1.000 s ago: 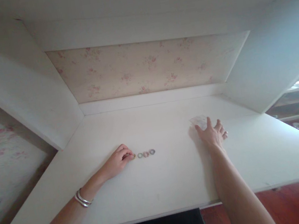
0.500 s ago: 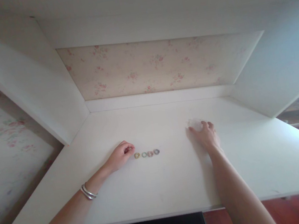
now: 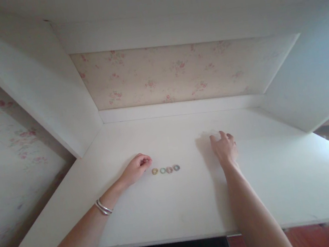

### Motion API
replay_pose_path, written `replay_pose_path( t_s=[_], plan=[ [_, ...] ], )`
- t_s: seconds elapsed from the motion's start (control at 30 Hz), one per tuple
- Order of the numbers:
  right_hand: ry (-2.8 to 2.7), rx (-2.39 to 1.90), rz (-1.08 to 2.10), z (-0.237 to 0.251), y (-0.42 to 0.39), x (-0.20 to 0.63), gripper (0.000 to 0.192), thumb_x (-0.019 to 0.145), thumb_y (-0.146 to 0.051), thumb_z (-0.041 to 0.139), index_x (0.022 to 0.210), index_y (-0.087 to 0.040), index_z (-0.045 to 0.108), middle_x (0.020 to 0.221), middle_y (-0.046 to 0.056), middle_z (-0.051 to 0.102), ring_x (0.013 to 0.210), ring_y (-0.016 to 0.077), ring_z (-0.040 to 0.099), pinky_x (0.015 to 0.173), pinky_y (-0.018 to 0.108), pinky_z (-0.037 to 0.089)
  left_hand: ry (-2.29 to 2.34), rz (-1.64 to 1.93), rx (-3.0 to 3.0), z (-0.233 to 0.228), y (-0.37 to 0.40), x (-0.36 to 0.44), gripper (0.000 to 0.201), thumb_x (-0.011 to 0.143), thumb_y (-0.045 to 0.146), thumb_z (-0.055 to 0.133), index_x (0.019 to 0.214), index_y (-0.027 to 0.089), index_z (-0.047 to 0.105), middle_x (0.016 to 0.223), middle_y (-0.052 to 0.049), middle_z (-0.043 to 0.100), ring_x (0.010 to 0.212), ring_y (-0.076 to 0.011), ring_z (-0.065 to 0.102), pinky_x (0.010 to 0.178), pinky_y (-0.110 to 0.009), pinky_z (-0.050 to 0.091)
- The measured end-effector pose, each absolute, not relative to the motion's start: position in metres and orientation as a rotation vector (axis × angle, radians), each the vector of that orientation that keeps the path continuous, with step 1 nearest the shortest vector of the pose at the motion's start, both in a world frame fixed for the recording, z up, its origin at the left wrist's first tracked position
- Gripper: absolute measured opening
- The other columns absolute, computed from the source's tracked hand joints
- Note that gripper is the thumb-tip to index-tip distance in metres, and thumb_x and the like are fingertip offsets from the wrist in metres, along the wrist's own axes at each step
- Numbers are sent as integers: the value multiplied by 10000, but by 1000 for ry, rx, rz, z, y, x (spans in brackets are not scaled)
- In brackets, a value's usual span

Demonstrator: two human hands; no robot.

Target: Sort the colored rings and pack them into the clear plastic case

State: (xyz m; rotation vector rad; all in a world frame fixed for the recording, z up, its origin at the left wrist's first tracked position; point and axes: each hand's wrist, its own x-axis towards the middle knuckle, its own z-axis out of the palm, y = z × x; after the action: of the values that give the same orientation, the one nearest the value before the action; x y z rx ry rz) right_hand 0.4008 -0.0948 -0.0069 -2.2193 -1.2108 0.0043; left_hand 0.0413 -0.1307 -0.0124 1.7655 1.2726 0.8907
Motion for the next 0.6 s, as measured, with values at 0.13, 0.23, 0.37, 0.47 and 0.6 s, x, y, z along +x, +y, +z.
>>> replay_pose_path(
  t_s=[0.13, 0.23, 0.37, 0.47, 0.6],
  plan=[
    [-1228, -1812, 270, 5, -100, 368, 470, 798, -500, 465, 1144, -230, 632, 1283, 84, 525, 1149, 261, 495, 1003, 410, 333, 1222, 930, 1532, -5, -127, 43, 338, 784, 432, 565, 984, 160, 591, 822, -29, 562, 659, -121, 518, 600, -252, 414],
    [-1293, -1430, 435, 16, -110, 323, 422, 819, -477, 472, 1129, -248, 643, 1270, 42, 553, 1194, 233, 465, 1036, 392, 309, 1142, 1025, 1412, 2, -123, 49, 421, 776, 458, 585, 1082, 170, 557, 944, -55, 577, 749, -135, 551, 648, -262, 440],
    [-1477, -1138, 598, 27, -127, 265, 374, 847, -439, 491, 1136, -255, 643, 1295, 35, 532, 1214, 221, 454, 1035, 389, 330, 936, 1137, 1229, 11, -119, 63, 487, 780, 436, 610, 1197, 200, 519, 1164, -98, 549, 1020, -187, 538, 833, -310, 443],
    [-1617, -1047, 628, 26, -137, 243, 364, 851, -432, 508, 1147, -265, 637, 1280, 44, 545, 1191, 231, 482, 1009, 396, 375, 736, 1168, 1131, 15, -118, 72, 461, 807, 411, 593, 1213, 206, 517, 1210, -100, 548, 1102, -198, 511, 916, -335, 408],
    [-1770, -961, 604, 20, -145, 240, 358, 865, -417, 505, 1185, -294, 608, 1271, 27, 553, 1175, 227, 503, 1005, 396, 396, 620, 1102, 1128, 20, -121, 71, 460, 782, 376, 635, 1192, 187, 546, 1193, -99, 583, 1090, -209, 531, 946, -356, 392]
  ],
)
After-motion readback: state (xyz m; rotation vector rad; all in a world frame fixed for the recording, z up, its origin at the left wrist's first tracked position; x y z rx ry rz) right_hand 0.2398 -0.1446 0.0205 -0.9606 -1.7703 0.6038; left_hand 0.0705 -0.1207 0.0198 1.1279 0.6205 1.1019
